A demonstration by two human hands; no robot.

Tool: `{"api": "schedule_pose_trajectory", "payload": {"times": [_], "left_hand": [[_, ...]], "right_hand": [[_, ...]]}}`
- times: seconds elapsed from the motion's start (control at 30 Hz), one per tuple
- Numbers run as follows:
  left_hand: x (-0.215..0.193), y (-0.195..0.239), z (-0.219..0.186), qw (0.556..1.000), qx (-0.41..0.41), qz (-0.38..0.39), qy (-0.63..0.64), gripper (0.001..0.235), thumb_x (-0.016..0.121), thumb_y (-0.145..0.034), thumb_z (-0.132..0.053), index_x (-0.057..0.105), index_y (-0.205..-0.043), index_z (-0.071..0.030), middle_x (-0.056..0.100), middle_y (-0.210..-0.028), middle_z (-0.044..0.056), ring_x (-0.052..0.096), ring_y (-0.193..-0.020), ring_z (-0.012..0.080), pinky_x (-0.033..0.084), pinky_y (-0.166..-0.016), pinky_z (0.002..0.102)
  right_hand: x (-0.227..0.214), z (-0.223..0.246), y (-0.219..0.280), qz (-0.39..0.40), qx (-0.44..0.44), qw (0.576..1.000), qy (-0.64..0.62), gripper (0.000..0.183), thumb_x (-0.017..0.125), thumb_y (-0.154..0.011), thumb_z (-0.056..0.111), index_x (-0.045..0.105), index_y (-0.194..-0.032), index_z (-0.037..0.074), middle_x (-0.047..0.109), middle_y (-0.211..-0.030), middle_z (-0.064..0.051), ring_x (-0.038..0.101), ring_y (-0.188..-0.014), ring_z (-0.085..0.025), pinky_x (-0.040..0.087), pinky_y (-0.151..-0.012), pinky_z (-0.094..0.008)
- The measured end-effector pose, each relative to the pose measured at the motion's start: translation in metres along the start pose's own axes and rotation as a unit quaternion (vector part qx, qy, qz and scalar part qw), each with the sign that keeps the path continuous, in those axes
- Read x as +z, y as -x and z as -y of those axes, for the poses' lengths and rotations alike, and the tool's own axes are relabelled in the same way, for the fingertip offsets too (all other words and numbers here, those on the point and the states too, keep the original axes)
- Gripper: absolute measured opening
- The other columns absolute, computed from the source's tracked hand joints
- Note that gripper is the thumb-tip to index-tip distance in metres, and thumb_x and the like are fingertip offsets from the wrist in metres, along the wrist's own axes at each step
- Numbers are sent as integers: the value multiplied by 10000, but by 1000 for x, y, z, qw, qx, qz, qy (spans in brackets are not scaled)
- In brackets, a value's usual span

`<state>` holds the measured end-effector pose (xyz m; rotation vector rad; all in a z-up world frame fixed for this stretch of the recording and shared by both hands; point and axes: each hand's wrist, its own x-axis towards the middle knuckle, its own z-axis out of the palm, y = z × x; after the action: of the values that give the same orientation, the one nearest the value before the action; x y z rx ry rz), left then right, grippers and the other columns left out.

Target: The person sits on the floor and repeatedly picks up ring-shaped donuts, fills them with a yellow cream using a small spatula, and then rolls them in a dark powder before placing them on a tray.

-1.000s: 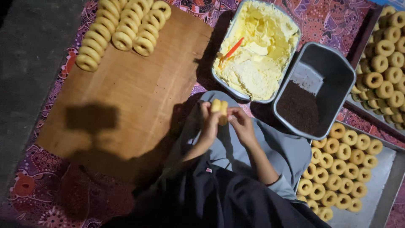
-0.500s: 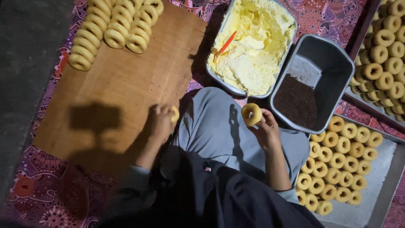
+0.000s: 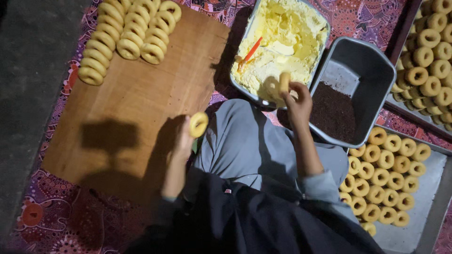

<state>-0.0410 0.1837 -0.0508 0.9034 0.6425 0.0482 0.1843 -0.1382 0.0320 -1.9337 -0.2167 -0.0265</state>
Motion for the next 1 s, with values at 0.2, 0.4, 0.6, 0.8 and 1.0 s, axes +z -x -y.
{"api": "schedule_pose_trajectory", "payload": {"times": [0.2,0.4,0.6,0.8,1.0], "left_hand": [[94,-57,39,961,-5,108,254,636,423,-1086,-531,509,-1445,-14,546,-1421,139,530,-1346,252,391,-1209,439],[134,-67,56,954,-42,115,273,627,388,-1055,-505,482,-1464,-40,535,-1481,121,518,-1375,241,354,-1208,442],[138,-69,57,953,-6,139,270,617,413,-1068,-457,473,-1472,6,561,-1471,128,522,-1385,247,362,-1216,431],[144,-56,74,951,-19,137,278,618,415,-1064,-503,461,-1490,-58,523,-1467,101,493,-1373,246,362,-1197,440],[138,-59,75,947,39,153,279,601,446,-1070,-448,457,-1490,-18,514,-1516,106,475,-1425,237,344,-1231,413]], "right_hand": [[53,52,-11,119,-92,979,139,355,789,-866,44,698,-1209,29,707,-1120,-151,705,-1023,-262,554,-901,-362],[53,54,13,192,-305,925,125,270,831,-762,34,680,-976,100,722,-1099,-99,685,-1098,-312,547,-963,-420],[39,60,-7,90,-131,967,197,268,816,-848,57,738,-1103,85,705,-1046,-114,669,-989,-328,533,-889,-395],[39,58,16,159,-242,944,158,251,788,-796,63,724,-1039,63,729,-987,-129,661,-992,-339,517,-925,-446],[34,51,-3,73,-118,975,175,282,819,-833,109,761,-1105,61,712,-987,-164,664,-939,-322,535,-840,-393]]}}
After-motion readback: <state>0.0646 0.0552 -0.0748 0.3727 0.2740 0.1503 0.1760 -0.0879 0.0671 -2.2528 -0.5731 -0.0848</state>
